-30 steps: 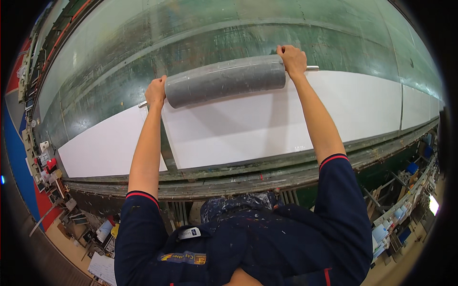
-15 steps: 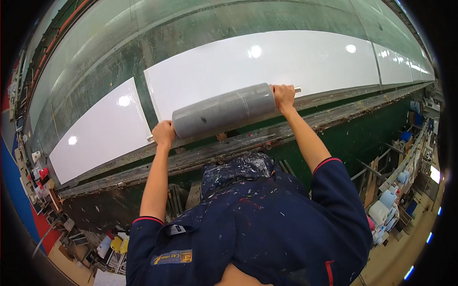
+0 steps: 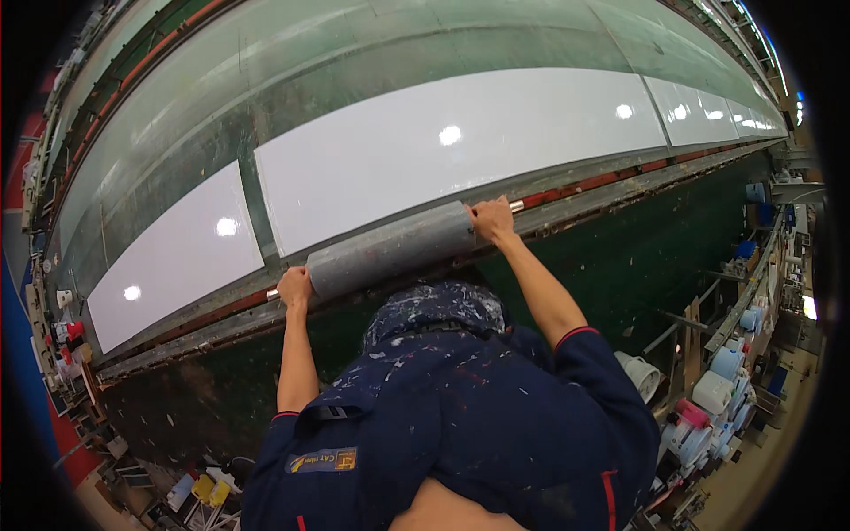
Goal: Rolling a large manual roller over white panels on a production table to ensure smooth adhesion.
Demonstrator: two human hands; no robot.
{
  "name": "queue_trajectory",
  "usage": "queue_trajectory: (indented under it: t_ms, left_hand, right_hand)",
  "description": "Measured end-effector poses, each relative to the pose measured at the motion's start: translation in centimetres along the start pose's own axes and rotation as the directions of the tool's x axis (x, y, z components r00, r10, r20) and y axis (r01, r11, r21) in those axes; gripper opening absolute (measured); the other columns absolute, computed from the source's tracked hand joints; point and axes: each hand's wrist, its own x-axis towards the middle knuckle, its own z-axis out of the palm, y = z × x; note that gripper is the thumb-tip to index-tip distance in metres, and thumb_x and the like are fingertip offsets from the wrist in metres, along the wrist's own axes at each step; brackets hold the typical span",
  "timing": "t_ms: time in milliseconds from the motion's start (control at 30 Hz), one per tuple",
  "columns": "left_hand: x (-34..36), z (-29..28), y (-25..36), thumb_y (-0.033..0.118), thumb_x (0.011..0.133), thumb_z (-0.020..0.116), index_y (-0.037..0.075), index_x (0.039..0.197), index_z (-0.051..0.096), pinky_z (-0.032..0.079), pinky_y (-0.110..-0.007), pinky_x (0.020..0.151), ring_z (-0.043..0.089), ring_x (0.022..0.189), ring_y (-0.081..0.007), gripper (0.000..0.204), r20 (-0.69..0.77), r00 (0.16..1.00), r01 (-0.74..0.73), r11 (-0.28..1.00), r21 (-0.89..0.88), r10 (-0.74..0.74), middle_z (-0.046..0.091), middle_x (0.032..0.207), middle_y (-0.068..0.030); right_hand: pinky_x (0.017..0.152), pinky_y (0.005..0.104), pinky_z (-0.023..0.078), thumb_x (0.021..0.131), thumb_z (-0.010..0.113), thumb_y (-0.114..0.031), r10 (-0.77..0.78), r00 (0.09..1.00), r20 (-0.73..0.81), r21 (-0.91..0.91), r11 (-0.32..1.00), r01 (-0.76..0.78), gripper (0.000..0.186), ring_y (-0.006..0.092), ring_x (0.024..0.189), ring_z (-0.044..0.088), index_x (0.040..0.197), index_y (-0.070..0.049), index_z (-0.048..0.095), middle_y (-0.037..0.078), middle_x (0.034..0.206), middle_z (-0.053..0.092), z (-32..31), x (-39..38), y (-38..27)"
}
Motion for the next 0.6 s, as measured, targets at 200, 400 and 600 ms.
queue_trajectory:
  t_ms: [200, 400, 600]
  left_hand:
    - [-0.8, -1.3, 6.3, 0.046, 0.080, 0.049, 0.008, 0.076, 0.069, 0.046, -0.042, 0.059, 0.061, 0.069, -0.0356, 0.043, 0.033, 0.998, 0.045, 0.998, -0.049, -0.044, 0.061, 0.071, -0.0185]
    - [-1.4, 1.8, 16.9, 0.046, 0.082, 0.048, 0.009, 0.071, 0.068, 0.045, -0.043, 0.057, 0.060, 0.066, -0.0361, 0.043, 0.028, 0.999, -0.020, 0.991, -0.129, 0.024, 0.060, 0.067, -0.0176]
    - [-3.4, 4.4, 26.9, 0.039, 0.081, 0.052, 0.009, 0.060, 0.065, 0.042, -0.042, 0.049, 0.055, 0.049, -0.0336, 0.039, -0.008, 1.000, -0.026, 0.982, -0.185, 0.025, 0.055, 0.052, -0.0137]
  right_hand:
    - [0.073, 0.0361, 0.038, 0.084, 0.047, -0.041, 0.109, 0.988, 0.113, 0.081, 0.990, -0.119, 0.043, 0.0290, 0.060, 0.058, 0.061, -0.011, 0.067, 0.013, 0.060, 0.061, -3.4, -1.5, 4.3]
    - [0.075, 0.0371, 0.037, 0.083, 0.047, -0.040, 0.166, 0.985, 0.050, 0.084, 0.982, -0.170, 0.043, 0.0315, 0.063, 0.056, 0.064, -0.008, 0.067, 0.013, 0.064, 0.062, -4.8, -0.2, 15.7]
    - [0.065, 0.0387, 0.037, 0.086, 0.044, -0.044, 0.248, 0.966, 0.075, -0.068, 0.968, -0.243, 0.054, 0.0322, 0.050, 0.049, 0.053, -0.006, 0.063, 0.013, 0.052, 0.056, -5.3, 1.2, 25.0]
